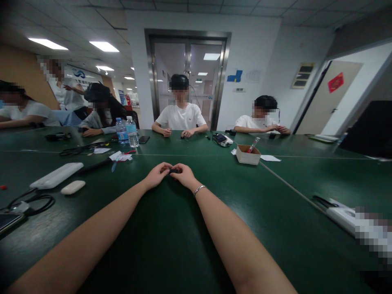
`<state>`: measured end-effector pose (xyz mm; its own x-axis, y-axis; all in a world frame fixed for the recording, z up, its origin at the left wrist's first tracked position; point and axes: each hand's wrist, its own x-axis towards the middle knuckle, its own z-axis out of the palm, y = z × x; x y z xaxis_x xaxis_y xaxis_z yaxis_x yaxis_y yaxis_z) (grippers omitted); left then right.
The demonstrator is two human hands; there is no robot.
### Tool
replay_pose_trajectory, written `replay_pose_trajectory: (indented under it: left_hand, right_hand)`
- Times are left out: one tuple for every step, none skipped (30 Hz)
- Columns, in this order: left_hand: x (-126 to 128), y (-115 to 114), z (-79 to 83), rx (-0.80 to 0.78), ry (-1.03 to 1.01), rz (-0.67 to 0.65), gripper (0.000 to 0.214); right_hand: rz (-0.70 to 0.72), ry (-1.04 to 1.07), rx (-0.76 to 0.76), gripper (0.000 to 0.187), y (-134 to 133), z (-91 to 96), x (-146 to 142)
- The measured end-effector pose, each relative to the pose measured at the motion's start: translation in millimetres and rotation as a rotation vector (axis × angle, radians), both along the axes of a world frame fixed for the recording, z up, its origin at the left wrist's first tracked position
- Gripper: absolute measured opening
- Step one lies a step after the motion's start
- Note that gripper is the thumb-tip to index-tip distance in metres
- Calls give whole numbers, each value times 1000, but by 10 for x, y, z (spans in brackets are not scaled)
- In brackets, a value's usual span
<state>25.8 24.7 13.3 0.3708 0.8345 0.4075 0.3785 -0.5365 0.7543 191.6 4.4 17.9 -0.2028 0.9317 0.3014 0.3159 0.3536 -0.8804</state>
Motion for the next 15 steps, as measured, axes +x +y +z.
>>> replay_pose_trajectory:
  left_hand:
    - [0, 4, -1, -19, -26, -11, 23]
    - [1, 5, -1, -43, -55, -14, 24]
    - [3, 4, -1, -73, -78, -9, 25]
    - [5, -1, 1, -104, -89, 7, 26]
    - [6, -7, 2, -131, -83, 30, 29]
    - [7, -14, 4, -147, -60, 55, 32]
    - [7, -21, 6, -145, -27, 80, 35]
    - [6, -27, 8, -127, 5, 98, 35]
    - [4, -32, 10, -101, 28, 107, 33]
    - [2, -35, 12, -74, 38, 107, 30]
    - [-1, -37, 14, -56, 35, 102, 27]
    - [-4, -40, 16, -55, 23, 94, 26]
    - [-6, -42, 19, -70, 9, 86, 26]
    - [-7, -45, 21, -92, 0, 80, 28]
    - [-7, -49, 23, -109, -3, 78, 30]
  right_hand:
    - [-2, -6, 4, 22, 0, 1, -1]
    - [-2, -15, 9, 21, -1, 2, -3]
    - [-3, -24, 15, 22, -2, 3, -5]
    - [-2, -32, 18, 22, -4, 4, -8]
    - [0, -37, 18, 22, -7, 6, -9]
    - [2, -40, 14, 22, -10, 9, -11]
    - [5, -42, 11, 22, -13, 11, -11]
    - [8, -43, 8, 22, -15, 13, -11]
    - [12, -45, 7, 23, -18, 16, -10]
    - [15, -46, 9, 23, -20, 18, -8]
    - [17, -45, 11, 24, -21, 21, -7]
    - [19, -43, 10, 24, -22, 23, -6]
    - [19, -39, 6, 24, -24, 24, -6]
    - [18, -33, 0, 24, -24, 25, -7]
    - [16, -26, -6, 23, -25, 26, -8]
